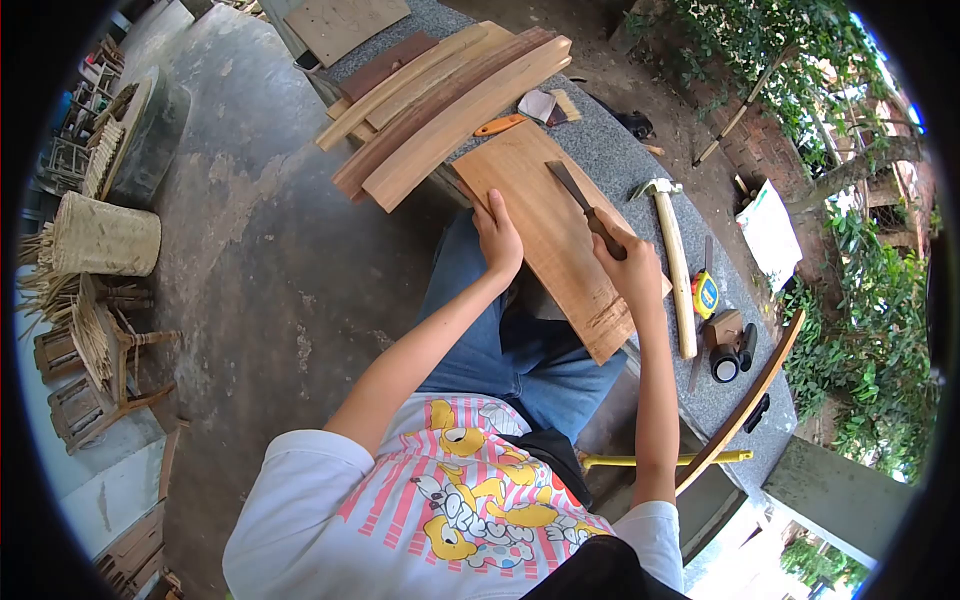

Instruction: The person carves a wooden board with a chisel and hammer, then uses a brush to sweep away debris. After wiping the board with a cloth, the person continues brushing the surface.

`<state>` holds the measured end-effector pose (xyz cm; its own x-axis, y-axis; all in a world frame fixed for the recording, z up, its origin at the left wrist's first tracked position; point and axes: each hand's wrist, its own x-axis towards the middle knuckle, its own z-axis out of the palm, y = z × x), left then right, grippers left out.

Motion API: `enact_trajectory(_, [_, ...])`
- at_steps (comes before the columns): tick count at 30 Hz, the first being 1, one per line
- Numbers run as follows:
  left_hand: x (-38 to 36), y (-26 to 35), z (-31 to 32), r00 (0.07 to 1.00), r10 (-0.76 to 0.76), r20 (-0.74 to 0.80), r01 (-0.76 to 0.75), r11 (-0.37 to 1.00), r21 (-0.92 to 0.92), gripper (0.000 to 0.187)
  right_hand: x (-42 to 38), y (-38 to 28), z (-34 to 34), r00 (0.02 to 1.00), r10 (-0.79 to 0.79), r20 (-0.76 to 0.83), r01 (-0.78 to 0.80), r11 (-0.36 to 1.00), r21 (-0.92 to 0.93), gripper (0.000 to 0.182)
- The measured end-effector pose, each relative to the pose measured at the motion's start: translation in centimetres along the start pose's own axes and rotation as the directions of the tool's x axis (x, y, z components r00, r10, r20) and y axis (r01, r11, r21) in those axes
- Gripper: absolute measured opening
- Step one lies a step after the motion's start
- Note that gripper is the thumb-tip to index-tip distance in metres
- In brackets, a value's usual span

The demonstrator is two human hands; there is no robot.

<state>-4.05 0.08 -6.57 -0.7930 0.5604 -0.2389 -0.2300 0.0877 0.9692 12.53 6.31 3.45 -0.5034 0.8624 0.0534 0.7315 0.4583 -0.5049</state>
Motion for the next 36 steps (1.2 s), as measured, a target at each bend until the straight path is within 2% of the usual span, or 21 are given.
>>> enact_trajectory(2, [0.3, -0.1, 0.1, 1.000, 0.025, -0.009, -0.025, 1.000, -0.001, 0.081, 1.1, -0.2, 0.0, 1.000, -0.012, 0.003, 0.012, 1.000, -0.016, 0.036])
enact_trajectory(4, [0.6, -1.0, 0.3, 0.993, 0.105, -0.063, -0.099, 0.991, 0.087, 0.078, 1.1, -0.1, 0.0, 1.000, -0.025, 0.009, 0.026, 0.999, -0.035, 0.036])
enact_trajectory(6, [0.7, -1.4, 0.4, 0.992, 0.108, -0.059, -0.103, 0.992, 0.079, 0.078, 0.8, 0.4, 0.3, 0.997, -0.068, -0.030, 0.068, 0.998, 0.005, 0.035])
enact_trajectory(10, [0.4, -0.6, 0.3, 0.996, 0.074, -0.043, -0.073, 0.997, 0.010, 0.081, 0.0, 0.8, 0.0, 0.999, -0.040, -0.028, 0.041, 0.998, 0.039, 0.036])
enact_trajectory(13, [0.8, -1.4, 0.2, 0.996, 0.079, -0.035, -0.076, 0.994, 0.080, 0.078, 0.7, 0.2, 0.2, 1.000, -0.019, -0.018, 0.020, 0.999, 0.025, 0.037])
enact_trajectory(16, [0.8, -1.6, 0.1, 0.999, 0.048, -0.016, -0.046, 0.997, 0.060, 0.077, 2.0, -0.2, 1.3, 1.000, -0.008, -0.022, 0.007, 0.999, -0.049, 0.037])
enact_trajectory(20, [1.4, -2.6, 0.2, 0.995, 0.096, -0.040, -0.092, 0.991, 0.093, 0.077, 1.9, 0.3, 0.8, 0.999, -0.037, -0.004, 0.037, 0.999, -0.015, 0.038])
enact_trajectory(23, [0.7, -1.2, 0.3, 0.995, 0.087, -0.052, -0.083, 0.994, 0.072, 0.078, 1.2, 0.9, 0.4, 1.000, -0.012, 0.005, 0.012, 1.000, -0.002, 0.039])
enact_trajectory(25, [0.2, -0.4, 0.2, 1.000, 0.016, -0.018, -0.017, 0.999, -0.042, 0.079, 1.1, 0.1, 0.2, 1.000, 0.005, 0.005, -0.005, 1.000, -0.020, 0.039])
enact_trajectory(29, [0.6, -1.0, 0.0, 0.999, 0.037, 0.014, -0.036, 0.998, -0.057, 0.078, 2.5, -1.2, 1.2, 1.000, -0.005, -0.023, 0.004, 0.999, -0.032, 0.038])
enact_trajectory(31, [0.6, -0.9, 0.0, 0.999, 0.047, 0.019, -0.045, 0.997, -0.070, 0.078, 3.0, -1.7, 1.1, 1.000, 0.021, 0.014, -0.021, 1.000, -0.024, 0.038])
enact_trajectory(34, [0.4, -0.6, 0.2, 0.998, 0.067, -0.013, -0.068, 0.994, -0.080, 0.077, 2.1, -0.3, 1.0, 1.000, -0.008, -0.008, 0.008, 0.999, 0.039, 0.038])
enact_trajectory(36, [0.4, -0.5, 0.2, 0.998, 0.061, -0.023, -0.062, 0.995, -0.075, 0.077, 1.7, 0.1, 0.8, 1.000, 0.000, 0.007, -0.001, 1.000, 0.017, 0.038])
